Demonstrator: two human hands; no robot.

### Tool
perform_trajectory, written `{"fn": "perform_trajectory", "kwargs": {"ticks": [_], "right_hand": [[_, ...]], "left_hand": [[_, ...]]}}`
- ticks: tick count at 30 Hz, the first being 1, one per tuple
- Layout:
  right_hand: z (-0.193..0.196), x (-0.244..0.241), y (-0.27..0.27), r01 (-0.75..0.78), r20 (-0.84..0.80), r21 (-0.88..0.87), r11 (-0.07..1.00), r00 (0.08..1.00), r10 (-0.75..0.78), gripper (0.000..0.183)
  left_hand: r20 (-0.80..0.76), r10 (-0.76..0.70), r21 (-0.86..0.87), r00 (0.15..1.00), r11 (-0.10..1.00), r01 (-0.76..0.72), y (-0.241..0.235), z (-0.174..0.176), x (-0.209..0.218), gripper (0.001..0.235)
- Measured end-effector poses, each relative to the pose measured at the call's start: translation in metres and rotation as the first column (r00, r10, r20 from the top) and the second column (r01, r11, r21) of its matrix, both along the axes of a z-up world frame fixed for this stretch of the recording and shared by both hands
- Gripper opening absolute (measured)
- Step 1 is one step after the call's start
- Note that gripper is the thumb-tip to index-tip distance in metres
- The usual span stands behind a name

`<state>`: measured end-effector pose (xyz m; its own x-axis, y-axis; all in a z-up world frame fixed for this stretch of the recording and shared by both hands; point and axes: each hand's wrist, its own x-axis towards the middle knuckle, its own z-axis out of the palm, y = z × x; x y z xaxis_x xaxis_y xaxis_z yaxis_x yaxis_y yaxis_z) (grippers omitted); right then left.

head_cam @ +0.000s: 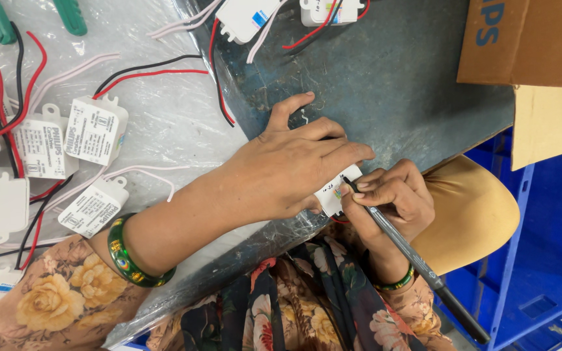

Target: The person uses a screwdriver to tighten screws on small white electronic modules with attached wires. They repeatedly pick up modules, secure the screws, and place them on the table. The process is repetitive and focused on securing the components.

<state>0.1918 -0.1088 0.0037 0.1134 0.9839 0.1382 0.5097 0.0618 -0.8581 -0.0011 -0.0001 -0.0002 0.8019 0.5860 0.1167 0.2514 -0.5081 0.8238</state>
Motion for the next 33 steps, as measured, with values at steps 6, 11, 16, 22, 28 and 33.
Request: {"fn": "perform_trajectory", "kwargs": {"ticks": [6,11,16,22,28,33], "right_hand": [[0.0015,0.0001,-0.0024,0.043,-0.023,-0.022,0.999,0.999,-0.043,0.028],[0.0012,-0.0006,-0.0022,0.041,-0.002,-0.013,0.999,0.999,-0.041,0.028],[0.0014,-0.0008,-0.0011,0.031,0.015,-0.010,0.999,0.999,-0.031,0.027],[0.0013,-0.0007,-0.0010,0.049,0.003,-0.015,0.999,0.999,-0.049,0.028],[0.0016,-0.0015,-0.0017,0.068,-0.012,-0.027,0.997,0.998,-0.068,0.030],[0.0029,-0.0032,-0.0013,0.078,-0.010,-0.036,0.996,0.997,-0.078,0.030]], "left_hand": [[-0.006,0.003,0.002,1.000,1.000,-0.003,-0.0004,-0.0002,0.0000,0.086],[-0.011,0.000,-0.006,1.000,1.000,0.000,-0.0001,0.0001,0.0000,0.087],[-0.015,0.000,-0.013,1.000,1.000,0.000,-0.0003,0.0004,0.0001,0.086],[-0.010,0.000,-0.013,1.000,1.000,0.000,-0.0001,0.0005,0.0004,0.087],[-0.013,-0.002,-0.022,1.000,1.000,0.001,-0.0003,0.0003,0.0007,0.086],[-0.014,0.003,-0.021,1.000,1.000,-0.003,-0.0005,0.0003,0.0013,0.086]]}}
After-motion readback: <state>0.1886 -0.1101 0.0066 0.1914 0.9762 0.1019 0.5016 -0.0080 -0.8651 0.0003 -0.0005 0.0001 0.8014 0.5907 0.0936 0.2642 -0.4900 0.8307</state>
